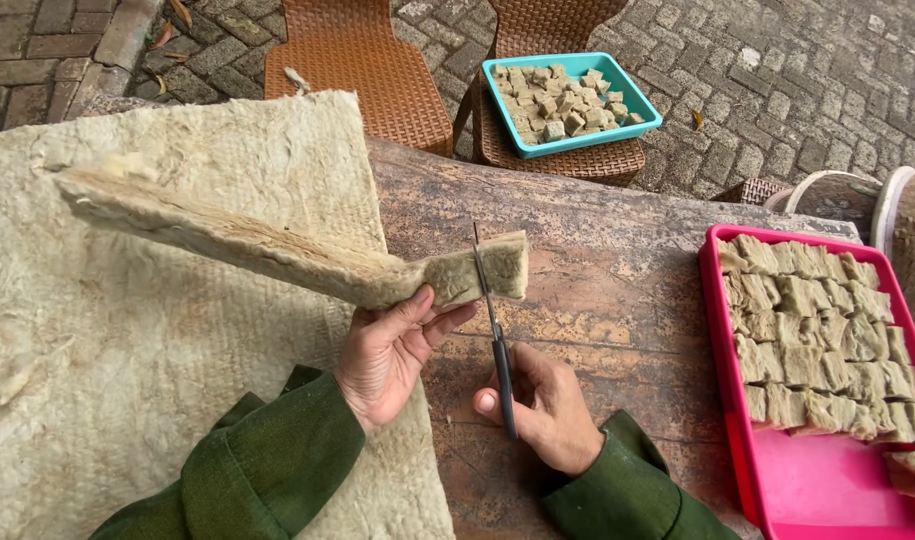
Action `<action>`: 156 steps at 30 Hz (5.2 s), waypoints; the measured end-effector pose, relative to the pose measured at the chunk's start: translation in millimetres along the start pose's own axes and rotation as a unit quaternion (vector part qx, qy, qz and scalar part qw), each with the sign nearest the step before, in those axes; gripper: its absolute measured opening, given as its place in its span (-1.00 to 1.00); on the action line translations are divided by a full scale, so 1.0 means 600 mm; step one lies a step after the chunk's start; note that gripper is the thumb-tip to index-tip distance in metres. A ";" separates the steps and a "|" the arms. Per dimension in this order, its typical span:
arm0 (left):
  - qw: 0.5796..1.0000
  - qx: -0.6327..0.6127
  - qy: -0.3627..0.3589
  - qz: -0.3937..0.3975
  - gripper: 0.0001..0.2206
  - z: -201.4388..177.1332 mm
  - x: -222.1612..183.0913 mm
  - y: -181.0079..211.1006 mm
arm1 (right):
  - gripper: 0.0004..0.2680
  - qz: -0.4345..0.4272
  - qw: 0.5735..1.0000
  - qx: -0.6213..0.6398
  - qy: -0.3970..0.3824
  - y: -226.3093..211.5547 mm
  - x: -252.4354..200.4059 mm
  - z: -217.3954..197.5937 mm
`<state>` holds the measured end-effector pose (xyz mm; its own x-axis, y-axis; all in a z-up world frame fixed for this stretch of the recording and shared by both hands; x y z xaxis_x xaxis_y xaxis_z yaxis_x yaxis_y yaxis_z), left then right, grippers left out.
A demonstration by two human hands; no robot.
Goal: The recorder is organizing rockwool cubes into a tray and then cutting a strip of rockwool into individual cubes using scissors.
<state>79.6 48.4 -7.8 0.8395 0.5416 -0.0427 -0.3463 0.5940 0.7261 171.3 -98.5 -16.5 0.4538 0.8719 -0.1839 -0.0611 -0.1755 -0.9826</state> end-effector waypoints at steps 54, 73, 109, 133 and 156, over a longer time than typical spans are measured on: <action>0.997 0.057 0.017 -0.057 -0.70 0.001 0.001 -0.008 | -0.66 0.146 0.973 0.180 -0.008 0.074 -0.032 0.037; 0.975 0.195 0.027 -0.103 -0.71 -0.007 0.011 -0.034 | -0.58 0.303 0.880 0.365 -0.032 0.077 -0.064 0.064; 0.991 0.055 0.117 0.026 -0.92 -0.058 0.088 0.013 | -0.49 0.167 0.954 0.214 -0.126 0.047 -0.034 0.038; 0.982 0.161 0.089 0.043 -0.78 0.033 0.048 -0.017 | -0.47 0.085 0.992 0.042 -0.085 0.014 -0.028 0.006; 0.988 0.139 0.033 0.061 -0.93 0.035 0.040 -0.021 | -0.61 0.051 0.995 0.071 -0.039 0.023 -0.014 -0.005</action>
<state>112.8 41.1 -3.5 0.7664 0.6421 0.0182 -0.3069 0.3412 0.8885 169.3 -109.7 -28.2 0.3684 0.8870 -0.2784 -0.2303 -0.2031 -0.9517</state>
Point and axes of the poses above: each hand's wrist, its own x-axis towards the middle knuckle, its own z-axis out of the palm, y = z × x, the point moved 10 cm from there along x, towards the middle knuckle, and after that the axes turned 12 degrees about x, right-handed, at the moved point
